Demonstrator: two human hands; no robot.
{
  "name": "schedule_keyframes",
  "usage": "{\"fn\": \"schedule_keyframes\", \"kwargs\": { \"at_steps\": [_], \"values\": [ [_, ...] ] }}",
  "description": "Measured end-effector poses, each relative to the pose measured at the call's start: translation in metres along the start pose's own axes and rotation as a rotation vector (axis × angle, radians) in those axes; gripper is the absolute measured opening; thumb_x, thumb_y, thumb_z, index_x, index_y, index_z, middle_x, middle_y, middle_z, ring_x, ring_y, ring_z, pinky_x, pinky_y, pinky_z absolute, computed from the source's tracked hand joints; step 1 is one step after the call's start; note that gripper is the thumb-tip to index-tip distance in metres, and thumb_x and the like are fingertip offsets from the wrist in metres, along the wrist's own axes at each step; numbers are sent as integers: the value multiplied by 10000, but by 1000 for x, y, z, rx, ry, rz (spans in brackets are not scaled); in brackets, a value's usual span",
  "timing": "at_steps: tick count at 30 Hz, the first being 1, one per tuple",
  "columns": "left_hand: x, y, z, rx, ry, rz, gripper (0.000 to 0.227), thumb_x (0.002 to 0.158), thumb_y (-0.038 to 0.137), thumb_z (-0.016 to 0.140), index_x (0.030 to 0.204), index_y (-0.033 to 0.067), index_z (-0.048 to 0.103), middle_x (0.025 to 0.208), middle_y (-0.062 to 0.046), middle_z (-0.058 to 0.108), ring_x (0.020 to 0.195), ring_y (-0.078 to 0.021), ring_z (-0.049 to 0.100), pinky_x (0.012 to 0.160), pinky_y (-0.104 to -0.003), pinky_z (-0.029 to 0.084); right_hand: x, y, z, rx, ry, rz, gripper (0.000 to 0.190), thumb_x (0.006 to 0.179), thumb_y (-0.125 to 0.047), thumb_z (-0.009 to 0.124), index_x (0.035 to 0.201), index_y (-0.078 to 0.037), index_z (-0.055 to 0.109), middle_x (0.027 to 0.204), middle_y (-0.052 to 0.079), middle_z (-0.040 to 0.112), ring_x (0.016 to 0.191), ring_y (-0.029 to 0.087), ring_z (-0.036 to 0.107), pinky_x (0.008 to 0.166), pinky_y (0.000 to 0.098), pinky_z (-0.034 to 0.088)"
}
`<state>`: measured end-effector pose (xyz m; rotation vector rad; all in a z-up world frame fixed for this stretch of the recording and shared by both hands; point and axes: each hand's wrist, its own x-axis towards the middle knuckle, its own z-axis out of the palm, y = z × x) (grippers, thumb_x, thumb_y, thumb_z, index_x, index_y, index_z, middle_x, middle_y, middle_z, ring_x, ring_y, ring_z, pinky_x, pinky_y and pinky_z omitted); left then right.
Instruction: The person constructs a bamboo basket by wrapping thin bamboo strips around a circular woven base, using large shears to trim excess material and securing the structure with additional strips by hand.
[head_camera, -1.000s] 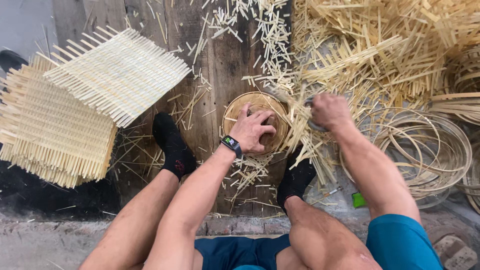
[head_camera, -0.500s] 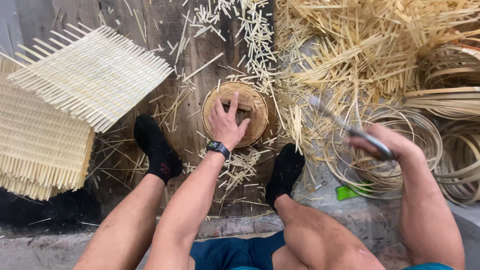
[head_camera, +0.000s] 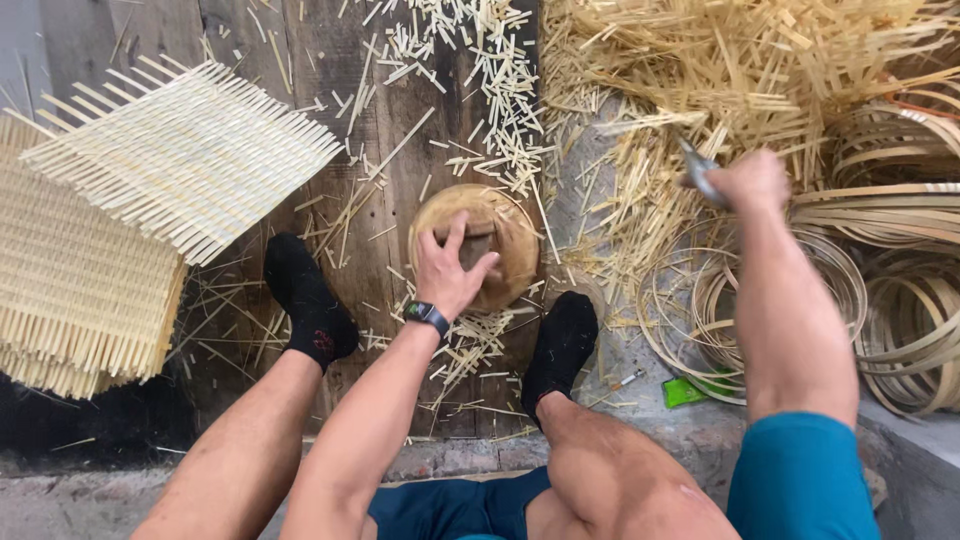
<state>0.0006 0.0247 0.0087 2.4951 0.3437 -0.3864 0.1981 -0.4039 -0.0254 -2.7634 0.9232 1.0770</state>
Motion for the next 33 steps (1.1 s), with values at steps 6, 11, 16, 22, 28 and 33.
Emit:
{"fn": "schedule_keyframes", "kwargs": {
  "at_steps": [6,11,16,22,28,33],
  "values": [
    [54,-52,24,-74,221,74,387,941,549,716,1190,254,735,1457,-201,502,1345,-367,501,1106,-512,456,-87,-20,76,499,-223,-137,433,841,-241,824,1149,7,648,974,130,721,738,148,698,694,315,609],
    [110,-38,34,-66,-244,-173,395,965,582,621,1219,300,731,1223,-96,581,1167,-286,503,1063,-563,368,-163,-52,118,520,-242,-545,323,922,-196,713,1210,-48,711,1066,105,739,877,145,700,795,323,609],
    [107,-10,44,-112,-219,-240,339,787,581,788,981,307,838,1095,-53,566,1115,-293,461,1003,-531,374,-170,-77,175,735,-388,-509,296,873,-173,804,1106,-2,742,952,107,771,786,148,704,727,313,590],
    [111,-20,54,-143,-156,-215,291,693,535,869,878,310,858,1012,-23,606,1116,-277,487,952,-521,367,-156,-79,183,953,-425,-343,273,769,-70,859,997,53,773,839,110,771,661,141,700,595,307,585],
    [105,-20,52,-151,-112,-187,250,732,507,847,876,303,855,1012,-41,624,1111,-259,521,946,-500,383,-179,-81,163,830,-263,-434,277,780,-110,886,1005,19,789,824,114,774,649,147,682,592,297,563],
    [74,-69,43,-432,251,-165,334,992,455,666,1076,156,790,1086,-83,717,1006,-266,658,881,-408,508,-191,-67,161,716,-295,-385,344,897,-161,784,1168,-1,646,850,126,761,609,186,684,539,324,550]
  ]
}}
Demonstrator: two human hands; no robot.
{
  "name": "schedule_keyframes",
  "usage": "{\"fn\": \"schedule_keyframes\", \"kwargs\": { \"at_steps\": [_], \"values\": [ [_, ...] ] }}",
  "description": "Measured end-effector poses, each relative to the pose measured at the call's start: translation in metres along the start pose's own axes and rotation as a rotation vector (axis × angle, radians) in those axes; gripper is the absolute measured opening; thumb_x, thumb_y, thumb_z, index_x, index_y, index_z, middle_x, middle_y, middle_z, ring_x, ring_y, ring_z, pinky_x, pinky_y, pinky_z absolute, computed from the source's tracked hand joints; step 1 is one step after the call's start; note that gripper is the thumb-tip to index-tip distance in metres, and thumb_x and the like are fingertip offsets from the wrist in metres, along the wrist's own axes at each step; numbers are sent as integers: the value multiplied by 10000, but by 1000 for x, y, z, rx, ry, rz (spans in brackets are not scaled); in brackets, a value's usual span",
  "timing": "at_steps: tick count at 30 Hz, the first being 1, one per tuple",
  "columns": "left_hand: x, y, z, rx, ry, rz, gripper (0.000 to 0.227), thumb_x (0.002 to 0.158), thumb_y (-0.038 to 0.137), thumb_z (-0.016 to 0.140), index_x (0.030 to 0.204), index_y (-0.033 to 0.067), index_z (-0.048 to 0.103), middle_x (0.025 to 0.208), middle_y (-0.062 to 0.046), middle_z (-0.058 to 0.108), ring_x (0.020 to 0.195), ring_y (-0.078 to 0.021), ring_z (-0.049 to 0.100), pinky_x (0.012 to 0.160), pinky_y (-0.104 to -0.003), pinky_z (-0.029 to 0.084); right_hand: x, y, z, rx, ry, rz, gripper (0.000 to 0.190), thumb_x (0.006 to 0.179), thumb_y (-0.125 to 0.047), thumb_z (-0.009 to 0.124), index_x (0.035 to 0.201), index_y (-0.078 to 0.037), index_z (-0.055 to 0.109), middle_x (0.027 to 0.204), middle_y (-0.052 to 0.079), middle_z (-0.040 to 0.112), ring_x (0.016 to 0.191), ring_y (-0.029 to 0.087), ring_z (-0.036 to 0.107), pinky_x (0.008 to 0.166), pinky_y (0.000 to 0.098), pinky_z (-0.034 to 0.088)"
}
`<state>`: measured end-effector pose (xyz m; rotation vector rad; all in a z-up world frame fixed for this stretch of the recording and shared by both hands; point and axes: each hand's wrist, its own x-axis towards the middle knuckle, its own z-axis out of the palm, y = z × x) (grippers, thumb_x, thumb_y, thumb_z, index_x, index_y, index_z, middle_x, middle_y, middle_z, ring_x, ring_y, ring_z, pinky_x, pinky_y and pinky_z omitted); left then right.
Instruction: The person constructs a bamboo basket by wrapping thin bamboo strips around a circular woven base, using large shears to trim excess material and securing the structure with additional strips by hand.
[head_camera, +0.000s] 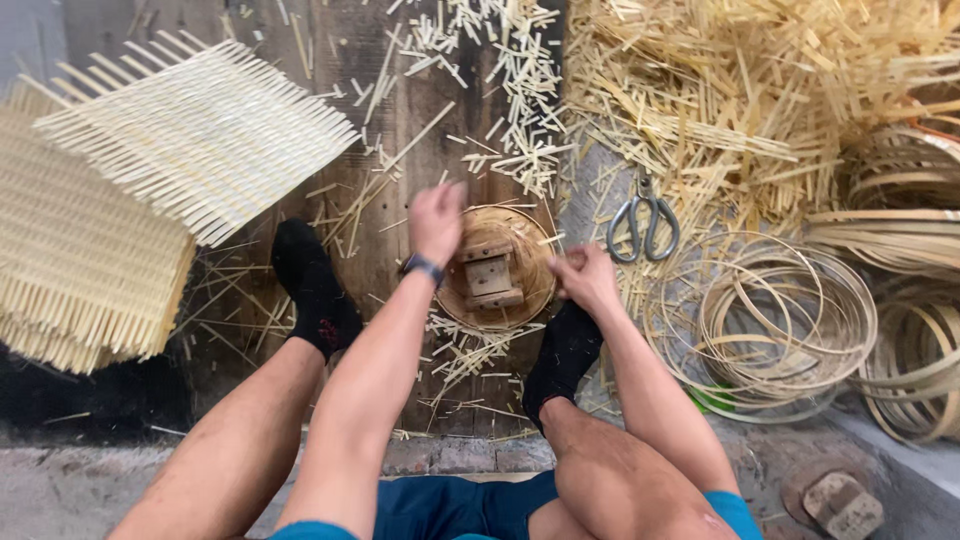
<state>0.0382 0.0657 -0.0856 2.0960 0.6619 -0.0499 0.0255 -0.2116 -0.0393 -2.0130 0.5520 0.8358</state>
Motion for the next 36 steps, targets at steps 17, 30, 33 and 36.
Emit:
{"fn": "schedule_keyframes", "kwargs": {
  "at_steps": [17,30,33,36],
  "values": [
    [-44,-30,-55,-73,-145,-494,317,777,225,857,1047,64,811,1022,-121,796,901,-210,753,862,-353,583,-24,-2,0,355,-63,-39,219,901,-85,816,1031,83,763,856,137,723,650,175,624,585,292,530],
    [-137,-51,3,-921,-251,-803,226,1011,87,576,1194,-21,654,1117,-138,742,957,-251,736,784,-365,645,-9,45,46,460,-231,128,245,968,-127,660,1066,93,703,922,190,745,763,295,748,624,393,639],
    [-134,-46,4,-919,-192,-822,233,994,73,592,1196,-30,647,1099,-134,750,933,-251,748,748,-358,657,-14,33,38,473,-238,104,250,960,-142,675,1041,89,726,902,172,761,725,285,747,606,371,642],
    [-123,-31,-28,-890,-251,-773,191,989,55,620,1160,-12,673,1094,-124,749,916,-241,752,751,-353,666,-35,-3,15,317,-307,144,422,943,-249,716,1152,118,713,960,216,768,817,298,775,655,359,660]
  ]
}}
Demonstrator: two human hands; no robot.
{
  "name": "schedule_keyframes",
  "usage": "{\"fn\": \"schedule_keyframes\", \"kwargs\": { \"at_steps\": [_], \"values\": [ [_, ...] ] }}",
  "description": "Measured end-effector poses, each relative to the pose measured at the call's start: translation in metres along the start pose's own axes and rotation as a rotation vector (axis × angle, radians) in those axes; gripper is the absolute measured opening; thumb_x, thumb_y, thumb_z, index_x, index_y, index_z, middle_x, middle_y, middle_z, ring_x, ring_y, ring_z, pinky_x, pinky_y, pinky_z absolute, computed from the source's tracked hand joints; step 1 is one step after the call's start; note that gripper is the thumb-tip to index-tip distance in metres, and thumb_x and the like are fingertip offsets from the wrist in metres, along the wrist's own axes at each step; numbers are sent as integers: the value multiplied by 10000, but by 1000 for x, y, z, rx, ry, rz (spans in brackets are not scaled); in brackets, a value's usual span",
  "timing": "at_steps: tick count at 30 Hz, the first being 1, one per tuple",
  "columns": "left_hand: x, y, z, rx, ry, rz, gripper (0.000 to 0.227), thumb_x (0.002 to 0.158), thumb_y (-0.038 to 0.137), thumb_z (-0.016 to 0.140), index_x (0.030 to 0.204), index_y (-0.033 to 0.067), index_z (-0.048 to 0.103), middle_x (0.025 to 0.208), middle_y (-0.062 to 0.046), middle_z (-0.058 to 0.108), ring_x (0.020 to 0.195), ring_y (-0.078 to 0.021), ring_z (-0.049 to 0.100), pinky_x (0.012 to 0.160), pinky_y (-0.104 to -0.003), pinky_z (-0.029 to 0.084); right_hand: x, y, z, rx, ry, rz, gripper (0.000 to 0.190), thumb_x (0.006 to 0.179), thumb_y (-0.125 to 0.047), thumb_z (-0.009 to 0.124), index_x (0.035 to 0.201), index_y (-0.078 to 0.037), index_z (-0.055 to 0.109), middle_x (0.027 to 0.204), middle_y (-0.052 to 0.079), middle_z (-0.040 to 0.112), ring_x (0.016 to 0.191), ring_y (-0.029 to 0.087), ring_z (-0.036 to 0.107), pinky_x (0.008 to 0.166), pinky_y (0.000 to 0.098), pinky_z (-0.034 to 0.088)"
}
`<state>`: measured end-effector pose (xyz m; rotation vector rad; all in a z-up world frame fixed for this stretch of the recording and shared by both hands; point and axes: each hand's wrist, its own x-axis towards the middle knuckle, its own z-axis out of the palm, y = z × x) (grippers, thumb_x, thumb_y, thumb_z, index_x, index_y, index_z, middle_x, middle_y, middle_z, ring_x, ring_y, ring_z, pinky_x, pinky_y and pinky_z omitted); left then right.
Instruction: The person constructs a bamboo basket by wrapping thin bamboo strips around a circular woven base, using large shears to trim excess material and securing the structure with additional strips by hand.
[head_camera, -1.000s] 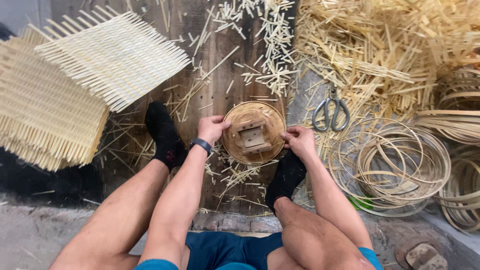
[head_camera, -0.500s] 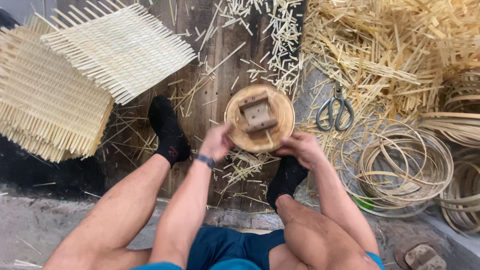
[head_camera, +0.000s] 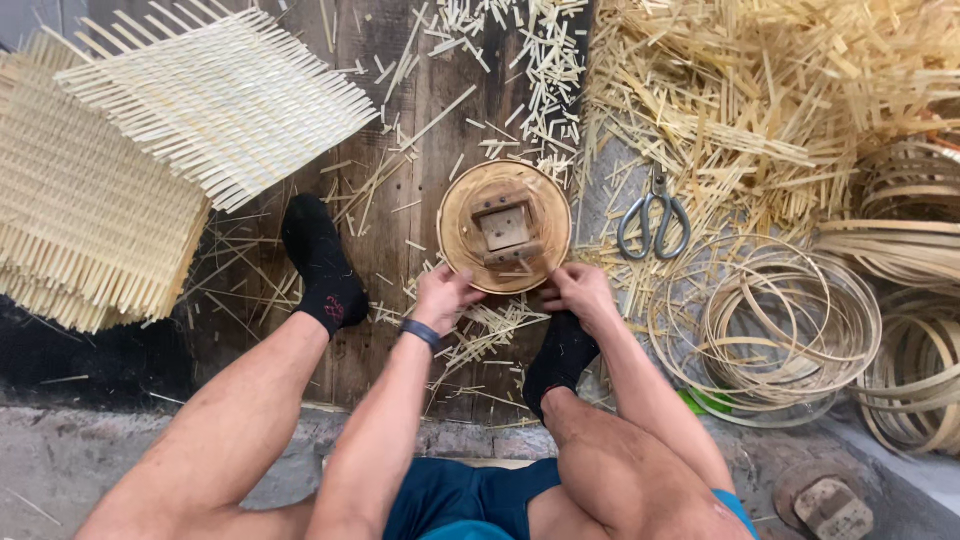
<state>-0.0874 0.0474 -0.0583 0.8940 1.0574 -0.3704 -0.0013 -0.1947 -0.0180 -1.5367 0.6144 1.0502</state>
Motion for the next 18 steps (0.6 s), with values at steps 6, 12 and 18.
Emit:
{"fn": "schedule_keyframes", "kwargs": {
  "at_steps": [6,12,18],
  "values": [
    [-54,103,9,850,-245,693,344,922,108,689,1264,75,696,1080,-97,789,954,-223,737,877,-375,579,-72,-73,13,-599,159,-703,1345,565,-439,969,1560,-23,165,1503,302,369,1381,422,385,1136,567,331],
    [-49,101,44,789,-11,502,527,913,424,663,1217,-1,735,1094,-187,780,981,-217,717,853,-352,566,-59,-100,33,-933,287,-1050,1187,568,-463,967,1455,-44,298,1317,203,502,1256,373,490,1138,549,334],
    [24,51,12,280,107,429,752,981,642,516,1263,-37,673,1260,-102,710,1126,-139,643,987,-306,479,-46,-74,76,-1081,175,-1118,1031,493,-338,921,1326,-14,407,1204,210,521,1170,378,496,1061,523,341]
  ]
}}
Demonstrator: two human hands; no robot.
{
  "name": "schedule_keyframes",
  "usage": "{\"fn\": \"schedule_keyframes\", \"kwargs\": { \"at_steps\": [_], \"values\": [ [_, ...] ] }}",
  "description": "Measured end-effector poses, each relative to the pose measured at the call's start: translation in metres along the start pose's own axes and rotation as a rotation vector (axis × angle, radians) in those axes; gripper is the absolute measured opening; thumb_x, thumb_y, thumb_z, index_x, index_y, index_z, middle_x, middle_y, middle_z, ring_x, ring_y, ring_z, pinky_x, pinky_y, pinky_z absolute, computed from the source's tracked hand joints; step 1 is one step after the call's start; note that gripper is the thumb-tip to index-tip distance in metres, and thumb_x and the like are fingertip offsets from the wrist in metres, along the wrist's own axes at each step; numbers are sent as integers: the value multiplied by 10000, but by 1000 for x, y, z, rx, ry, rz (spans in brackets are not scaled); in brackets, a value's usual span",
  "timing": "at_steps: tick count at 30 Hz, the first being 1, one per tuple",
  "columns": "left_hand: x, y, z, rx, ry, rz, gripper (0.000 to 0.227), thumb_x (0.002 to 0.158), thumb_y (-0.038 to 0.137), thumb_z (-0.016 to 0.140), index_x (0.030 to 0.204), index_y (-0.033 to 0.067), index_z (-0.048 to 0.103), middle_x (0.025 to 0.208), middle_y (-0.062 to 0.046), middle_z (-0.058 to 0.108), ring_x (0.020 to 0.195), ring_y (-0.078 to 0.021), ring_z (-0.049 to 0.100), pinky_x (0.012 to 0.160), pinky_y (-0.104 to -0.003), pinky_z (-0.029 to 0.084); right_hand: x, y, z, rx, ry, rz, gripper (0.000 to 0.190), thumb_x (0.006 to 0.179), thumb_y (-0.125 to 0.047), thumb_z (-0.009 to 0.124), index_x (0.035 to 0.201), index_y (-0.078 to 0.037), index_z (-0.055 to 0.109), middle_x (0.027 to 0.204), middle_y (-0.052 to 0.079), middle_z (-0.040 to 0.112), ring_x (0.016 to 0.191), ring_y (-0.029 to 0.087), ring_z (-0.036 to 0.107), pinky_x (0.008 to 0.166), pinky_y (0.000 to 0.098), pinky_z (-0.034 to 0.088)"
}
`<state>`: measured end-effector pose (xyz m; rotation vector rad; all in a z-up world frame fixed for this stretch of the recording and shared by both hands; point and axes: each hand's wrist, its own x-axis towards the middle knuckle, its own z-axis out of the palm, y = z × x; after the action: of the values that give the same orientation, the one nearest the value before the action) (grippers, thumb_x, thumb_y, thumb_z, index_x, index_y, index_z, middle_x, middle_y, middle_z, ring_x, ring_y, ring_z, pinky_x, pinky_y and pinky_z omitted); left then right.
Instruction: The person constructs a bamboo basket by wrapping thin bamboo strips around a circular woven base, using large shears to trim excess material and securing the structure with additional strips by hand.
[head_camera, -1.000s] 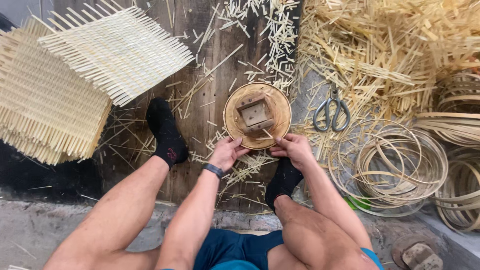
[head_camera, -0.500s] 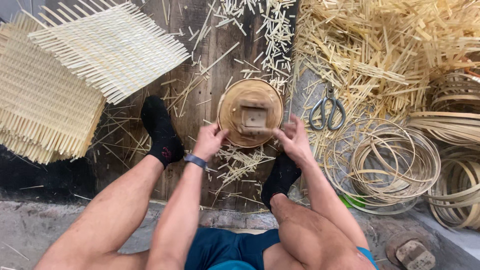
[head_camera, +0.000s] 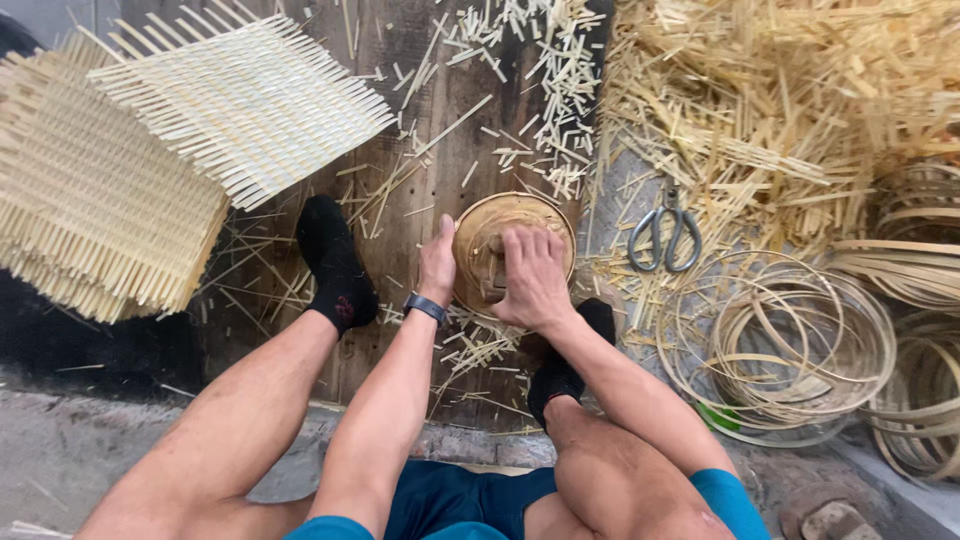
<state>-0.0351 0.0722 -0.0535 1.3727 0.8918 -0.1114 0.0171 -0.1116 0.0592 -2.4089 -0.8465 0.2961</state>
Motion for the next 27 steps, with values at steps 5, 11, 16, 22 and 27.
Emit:
{"fn": "schedule_keyframes", "kwargs": {
  "at_steps": [5,11,16,22,27],
  "values": [
    [3,-45,-6,-164,103,67,660,1005,560,527,1136,-50,742,1063,-77,761,948,-124,658,875,-292,527,2,2,14,76,0,-23,1047,431,-301,885,1330,-24,426,1220,185,542,1174,381,503,1061,520,323],
    [8,-47,-5,-93,220,85,605,1029,526,578,1059,-41,787,960,-97,771,848,-123,640,804,-300,540,4,0,2,130,57,-78,1018,467,-378,892,1326,-41,465,1236,169,565,1180,371,521,1042,504,331],
    [5,-12,-38,186,4,-47,452,926,471,658,1112,73,766,993,-92,789,865,-146,709,785,-301,555,0,3,-27,281,68,-58,1016,494,-393,927,1334,-44,475,1172,164,569,1161,343,532,1018,493,348],
    [27,22,-65,698,-395,-399,294,887,277,726,964,-2,781,905,-194,785,849,-331,770,752,-474,626,-25,26,-72,284,181,169,1118,509,-370,948,1408,-7,391,1280,180,494,1174,313,525,1037,468,461],
    [69,76,-28,-534,-132,-140,489,808,406,756,1214,149,666,1101,-79,778,995,-197,761,894,-380,627,-39,36,-85,381,306,320,1076,569,-369,934,1437,-41,391,1308,153,496,1199,281,561,1045,432,513]
  ]
}}
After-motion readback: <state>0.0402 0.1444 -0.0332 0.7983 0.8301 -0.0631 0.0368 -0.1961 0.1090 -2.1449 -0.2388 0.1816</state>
